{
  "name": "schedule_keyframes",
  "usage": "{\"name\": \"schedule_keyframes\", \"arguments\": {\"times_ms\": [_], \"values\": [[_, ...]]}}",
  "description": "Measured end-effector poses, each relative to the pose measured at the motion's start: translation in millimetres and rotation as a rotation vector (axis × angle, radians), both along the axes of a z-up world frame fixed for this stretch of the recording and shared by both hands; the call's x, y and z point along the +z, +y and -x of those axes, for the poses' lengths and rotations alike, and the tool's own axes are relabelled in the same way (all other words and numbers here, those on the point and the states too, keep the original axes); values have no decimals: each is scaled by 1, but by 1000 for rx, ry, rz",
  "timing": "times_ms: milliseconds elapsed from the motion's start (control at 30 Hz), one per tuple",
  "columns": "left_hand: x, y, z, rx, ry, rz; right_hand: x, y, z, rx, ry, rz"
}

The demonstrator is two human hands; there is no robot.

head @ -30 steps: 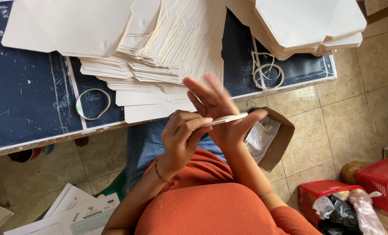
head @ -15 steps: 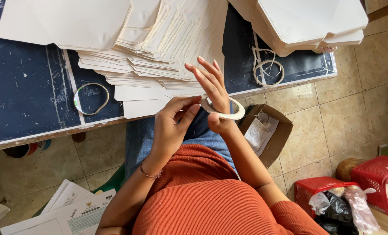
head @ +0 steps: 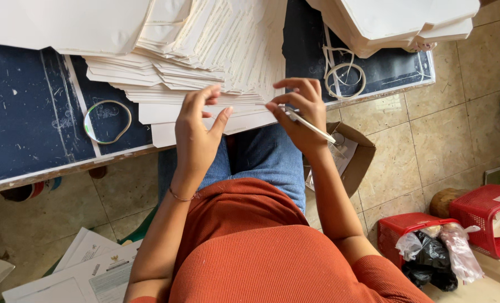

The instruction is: The person sits and handles a stack of papers, repeatedly picking up individual sheets and placing them into a larger stack. They also handle a roll of white tape, unrolling a length and placing it on the table before returning to the papers.

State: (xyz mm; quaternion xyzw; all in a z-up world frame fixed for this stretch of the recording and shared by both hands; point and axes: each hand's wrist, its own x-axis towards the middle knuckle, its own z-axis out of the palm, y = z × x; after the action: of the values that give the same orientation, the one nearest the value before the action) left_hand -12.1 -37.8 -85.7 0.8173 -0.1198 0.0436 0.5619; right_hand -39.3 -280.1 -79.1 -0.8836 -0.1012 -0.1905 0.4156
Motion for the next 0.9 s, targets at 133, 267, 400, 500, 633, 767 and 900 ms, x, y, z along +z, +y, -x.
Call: {"name": "schedule_keyframes", "arguments": {"times_ms": [133,267,400,500,633,767,900], "values": [[-30,-14,5,-22,-115,-278,-36,-8,14,-1,101,146],[-38,-23,11,0,40,-398,-46,1,21,-10,168,163],[-50,-21,10,8,72,-381,-45,13,22,-39,221,186],[-50,-23,9,29,67,-384,-46,16,21,-68,233,225],[-41,-27,9,45,67,-401,-52,11,19,-71,209,252],[-36,-28,9,36,114,-436,-40,-10,22,-123,164,142],[-35,-26,9,21,119,-431,-44,-31,27,-210,200,34]]}}
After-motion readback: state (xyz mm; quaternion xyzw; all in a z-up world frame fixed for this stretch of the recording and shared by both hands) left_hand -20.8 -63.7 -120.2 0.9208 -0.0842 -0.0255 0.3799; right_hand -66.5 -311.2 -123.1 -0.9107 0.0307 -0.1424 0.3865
